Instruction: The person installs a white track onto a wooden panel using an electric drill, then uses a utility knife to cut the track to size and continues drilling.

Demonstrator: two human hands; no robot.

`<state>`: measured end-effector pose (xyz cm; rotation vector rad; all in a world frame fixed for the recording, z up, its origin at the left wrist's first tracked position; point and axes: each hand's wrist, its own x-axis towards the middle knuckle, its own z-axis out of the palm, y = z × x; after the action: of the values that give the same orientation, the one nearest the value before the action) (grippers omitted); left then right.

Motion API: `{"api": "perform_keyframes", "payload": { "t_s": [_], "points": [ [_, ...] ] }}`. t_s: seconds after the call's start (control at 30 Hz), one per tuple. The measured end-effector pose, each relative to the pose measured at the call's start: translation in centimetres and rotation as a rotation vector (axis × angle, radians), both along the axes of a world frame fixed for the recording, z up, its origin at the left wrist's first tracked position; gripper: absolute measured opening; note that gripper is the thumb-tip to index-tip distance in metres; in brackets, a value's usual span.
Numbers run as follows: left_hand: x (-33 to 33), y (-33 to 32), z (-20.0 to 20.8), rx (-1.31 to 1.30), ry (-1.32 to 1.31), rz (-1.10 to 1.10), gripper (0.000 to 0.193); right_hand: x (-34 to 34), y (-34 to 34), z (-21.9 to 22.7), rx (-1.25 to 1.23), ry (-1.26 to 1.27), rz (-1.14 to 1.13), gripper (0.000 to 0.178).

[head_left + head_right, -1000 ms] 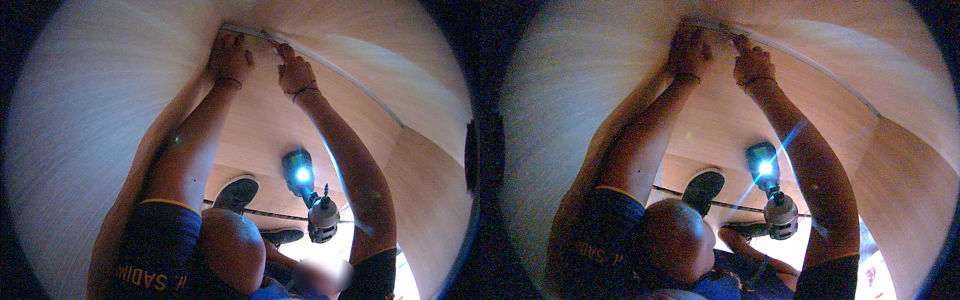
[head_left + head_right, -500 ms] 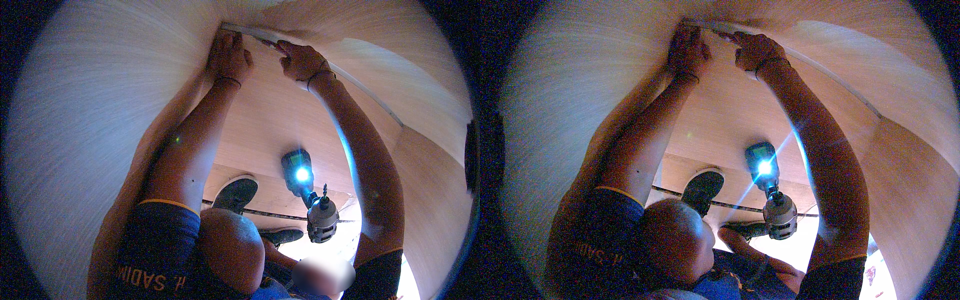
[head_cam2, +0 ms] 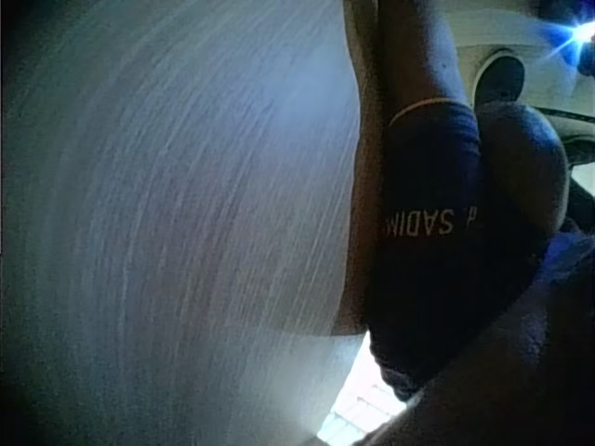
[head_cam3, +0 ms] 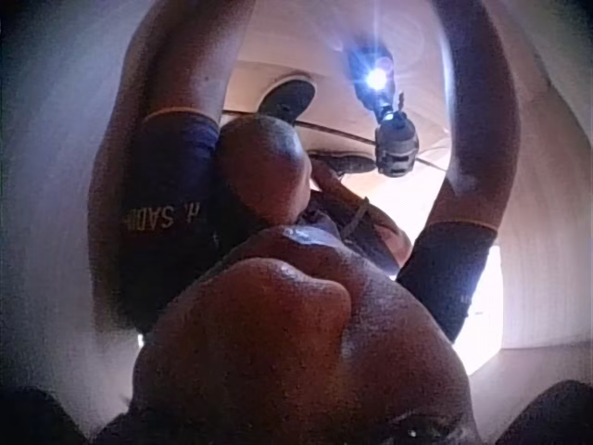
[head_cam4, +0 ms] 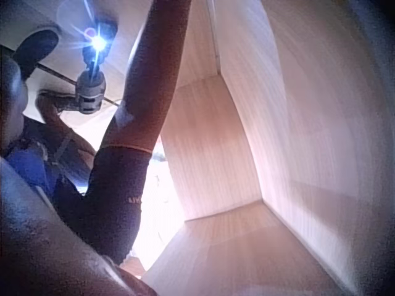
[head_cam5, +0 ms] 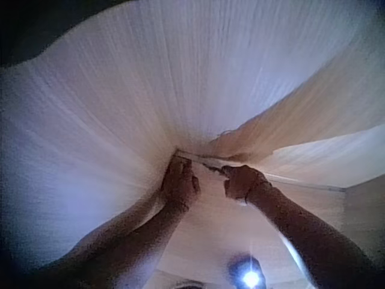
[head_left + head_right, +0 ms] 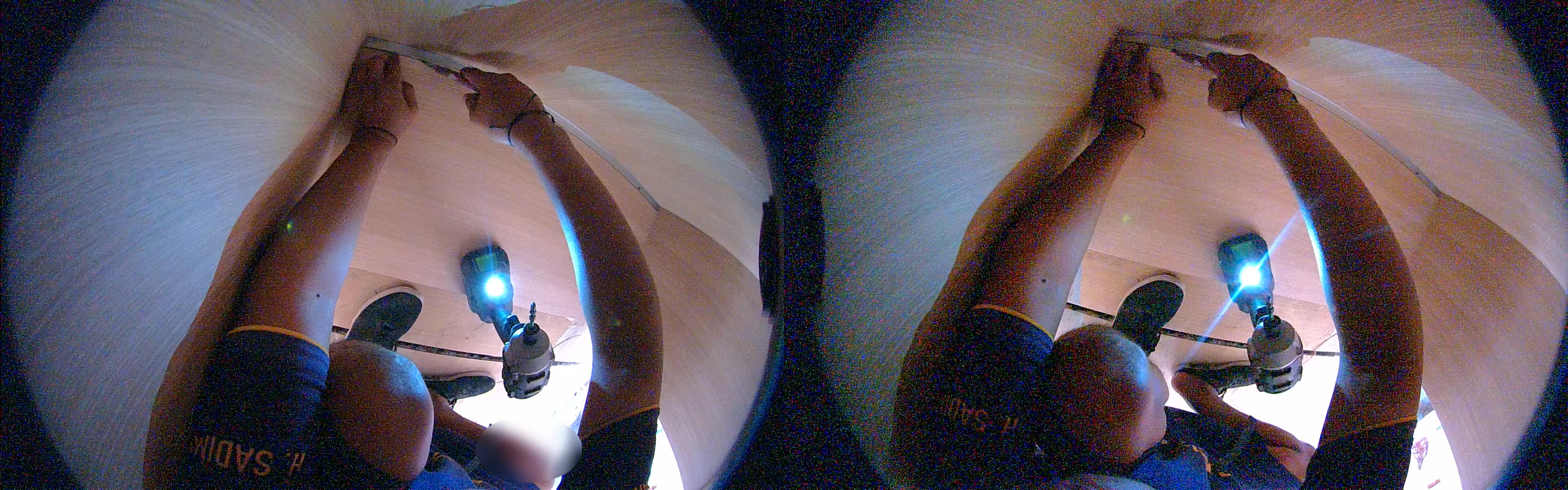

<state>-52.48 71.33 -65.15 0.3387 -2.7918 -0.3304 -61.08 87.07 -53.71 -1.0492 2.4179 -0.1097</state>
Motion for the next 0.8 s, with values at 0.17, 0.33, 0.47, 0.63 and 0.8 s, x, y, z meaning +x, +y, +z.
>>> {"api": "perform_keyframes", "payload": {
  "t_s": [0.17,0.33,0.47,0.63,0.8],
  "points": [
    [-0.1,-0.2,-0.2,0.04,0.0,-0.006,0.049,-1.2,-0.5,-1.8,0.059,-0.074,-0.013,0.039],
    [0.2,0.1,-0.4,-0.037,-0.04,0.032,0.054,2.9,1.0,-7.7,-0.099,0.099,-0.205,0.048],
    [-0.1,0.3,0.1,0.064,-0.065,-0.002,0.053,3.9,1.4,-7.9,-0.088,0.162,-0.229,0.057],
    [0.2,0.4,-0.4,0.077,-0.068,0.027,0.053,5.2,1.2,-6.9,-0.101,0.152,-0.349,0.049],
    [0.2,0.6,-0.7,0.077,-0.058,0.023,0.053,5.2,1.8,-7.5,-0.157,0.159,-0.306,0.051]
  ]
}}
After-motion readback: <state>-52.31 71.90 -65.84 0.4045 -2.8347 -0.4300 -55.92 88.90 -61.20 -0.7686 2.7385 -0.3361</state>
